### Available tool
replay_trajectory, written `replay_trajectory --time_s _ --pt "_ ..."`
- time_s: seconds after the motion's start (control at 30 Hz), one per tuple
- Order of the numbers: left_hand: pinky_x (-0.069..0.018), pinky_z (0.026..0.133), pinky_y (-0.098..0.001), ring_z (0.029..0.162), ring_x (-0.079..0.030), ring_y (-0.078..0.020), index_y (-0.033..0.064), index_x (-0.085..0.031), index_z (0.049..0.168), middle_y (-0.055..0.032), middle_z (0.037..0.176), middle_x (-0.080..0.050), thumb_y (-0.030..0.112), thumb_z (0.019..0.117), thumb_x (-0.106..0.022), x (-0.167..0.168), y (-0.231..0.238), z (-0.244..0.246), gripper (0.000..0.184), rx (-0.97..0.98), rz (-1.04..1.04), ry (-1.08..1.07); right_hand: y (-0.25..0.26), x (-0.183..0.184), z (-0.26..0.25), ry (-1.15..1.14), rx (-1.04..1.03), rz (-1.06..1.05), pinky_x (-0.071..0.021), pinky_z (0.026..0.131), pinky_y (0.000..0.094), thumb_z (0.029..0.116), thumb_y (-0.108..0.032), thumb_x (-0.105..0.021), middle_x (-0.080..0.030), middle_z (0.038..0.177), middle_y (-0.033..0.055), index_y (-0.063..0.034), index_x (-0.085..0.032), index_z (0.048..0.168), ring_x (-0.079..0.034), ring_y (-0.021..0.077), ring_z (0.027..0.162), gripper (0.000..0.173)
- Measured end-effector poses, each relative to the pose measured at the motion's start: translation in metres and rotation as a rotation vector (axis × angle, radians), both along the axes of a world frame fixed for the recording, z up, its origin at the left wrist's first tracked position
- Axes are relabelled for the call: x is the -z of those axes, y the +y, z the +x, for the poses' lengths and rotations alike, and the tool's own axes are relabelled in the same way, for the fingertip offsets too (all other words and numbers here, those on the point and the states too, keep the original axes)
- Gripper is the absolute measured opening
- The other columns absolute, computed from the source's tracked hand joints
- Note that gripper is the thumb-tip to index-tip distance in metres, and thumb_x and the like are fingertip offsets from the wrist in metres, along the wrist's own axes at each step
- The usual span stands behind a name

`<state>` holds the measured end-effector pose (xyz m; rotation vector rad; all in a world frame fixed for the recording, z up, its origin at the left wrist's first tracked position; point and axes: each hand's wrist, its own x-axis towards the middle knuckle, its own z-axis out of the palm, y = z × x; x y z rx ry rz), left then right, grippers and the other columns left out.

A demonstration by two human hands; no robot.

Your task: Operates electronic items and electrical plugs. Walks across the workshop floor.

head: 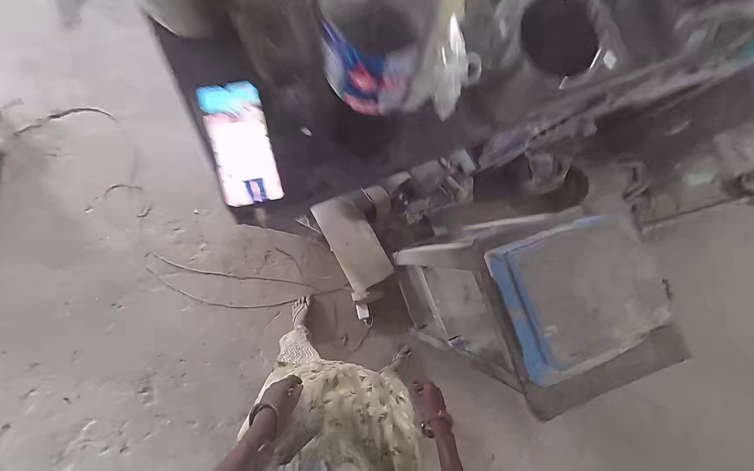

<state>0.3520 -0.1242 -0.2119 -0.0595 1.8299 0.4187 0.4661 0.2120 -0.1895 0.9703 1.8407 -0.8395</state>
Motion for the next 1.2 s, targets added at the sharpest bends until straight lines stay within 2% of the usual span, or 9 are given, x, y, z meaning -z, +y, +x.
replay_trajectory --time_s 0.27,0.53,0.67,0.73,0.83,0.9,0.97,1.03,1.2 --pt "-0.038 0.116 -0.0533 0.13 -0.059 -0.0388 -0.0051 -0.064 0.132 -0.0239 0.133 -0.065 0.016 0.1076 -0.051 0.064 0.039 0.033 0.035 0.007 0.005 -0.117 -0.029 0.191 -0.008 -0.108 0.033 -0.213 -0.043 0.109 0.0557 0.1038 -0.023 -0.059 -0.064 0.13 0.0272 0.0043 -0.062 0.134 -0.06 0.041 0.125 0.041" --pt "-0.0429 0.113 -0.0507 0.127 -0.061 -0.0357 -0.0027 -0.061 0.136 -0.0225 0.135 -0.064 0.015 0.1074 -0.049 0.133 0.037 0.085 0.036 -0.048 -0.077 -0.315 -0.068 0.306 -0.009 -0.163 0.109 -0.177 -0.0449 0.107 0.0508 0.1052 -0.014 -0.055 -0.067 0.126 0.0258 0.0051 -0.064 0.129 -0.063 0.0375 0.121 0.032" --pt "-0.0425 0.113 -0.0518 0.128 -0.06 -0.0382 -0.0002 -0.06 0.14 -0.0237 0.137 -0.063 0.016 0.1072 -0.05 0.113 0.035 0.065 0.038 0.004 -0.058 -0.309 -0.09 0.275 0.006 -0.244 0.068 -0.224 -0.0445 0.109 0.0545 0.1068 -0.019 -0.052 -0.063 0.133 0.0273 0.0043 -0.058 0.138 -0.06 0.0408 0.126 0.039" --pt "-0.0356 0.117 -0.0546 0.136 -0.053 -0.0393 0.0041 -0.057 0.144 -0.0225 0.143 -0.059 0.021 0.1065 -0.053 0.092 0.031 0.037 0.041 0.134 -0.096 -0.262 -0.094 0.24 -0.007 -0.142 0.166 -0.187 -0.0453 0.108 0.0533 0.1055 -0.013 -0.054 -0.064 0.131 0.0282 0.0055 -0.06 0.135 -0.062 0.0407 0.123 0.036" --pt "-0.0145 0.122 -0.0686 0.155 -0.024 -0.0409 0.014 -0.048 0.154 -0.0173 0.163 -0.037 0.037 0.1042 -0.057 0.051 -0.004 0.012 0.056 0.254 -0.239 -0.303 -0.094 0.176 -0.053 0.191 0.463 -0.081 -0.0543 0.093 0.0486 0.1017 -0.002 -0.057 -0.069 0.113 0.0299 0.0121 -0.065 0.121 -0.07 0.0378 0.101 0.025" --pt "-0.0225 0.12 -0.0677 0.15 -0.035 -0.0413 0.0109 -0.051 0.151 -0.0196 0.158 -0.045 0.037 0.1031 -0.06 0.026 -0.041 -0.002 0.056 0.089 -0.228 -0.216 -0.089 0.129 -0.097 0.39 0.576 -0.039 -0.056 0.083 0.0451 0.101 0.002 -0.056 -0.07 0.105 0.0297 0.0141 -0.064 0.119 -0.07 0.0333 0.087 0.024" --pt "-0.0348 0.116 -0.0629 0.137 -0.05 -0.0473 0.0007 -0.054 0.146 -0.0293 0.145 -0.054 0.028 0.1024 -0.064 -0.013 -0.072 -0.039 0.052 -0.188 -0.193 0.077 -0.086 0.093 -0.128 0.493 0.599 0.004 -0.0554 0.084 0.0451 0.1015 0.001 -0.054 -0.069 0.106 0.0302 0.0145 -0.063 0.122 -0.069 0.0334 0.088 0.026" --pt "-0.0371 0.113 -0.0651 0.135 -0.05 -0.0528 -0.0031 -0.052 0.146 -0.0344 0.144 -0.052 0.025 0.1014 -0.064 -0.053 -0.098 -0.1 0.054 -0.352 -0.206 0.54 -0.088 0.079 -0.145 0.515 0.54 0.054 -0.0542 0.087 0.0492 0.1017 0.0 -0.055 -0.069 0.106 0.0311 0.0141 -0.062 0.122 -0.068 0.0374 0.091 0.026" --pt "-0.0095 0.114 -0.0801 0.149 -0.027 -0.0548 0.0043 -0.056 0.146 -0.0318 0.158 -0.038 0.057 0.0992 -0.043 -0.155 -0.086 -0.275 0.072 -0.235 -0.009 1.411 -0.107 0.091 -0.14 0.341 0.365 0.068 -0.0512 0.096 0.0572 0.1018 -0.004 -0.057 -0.065 0.116 0.0367 0.0151 -0.058 0.129 -0.066 0.0478 0.104 0.033"
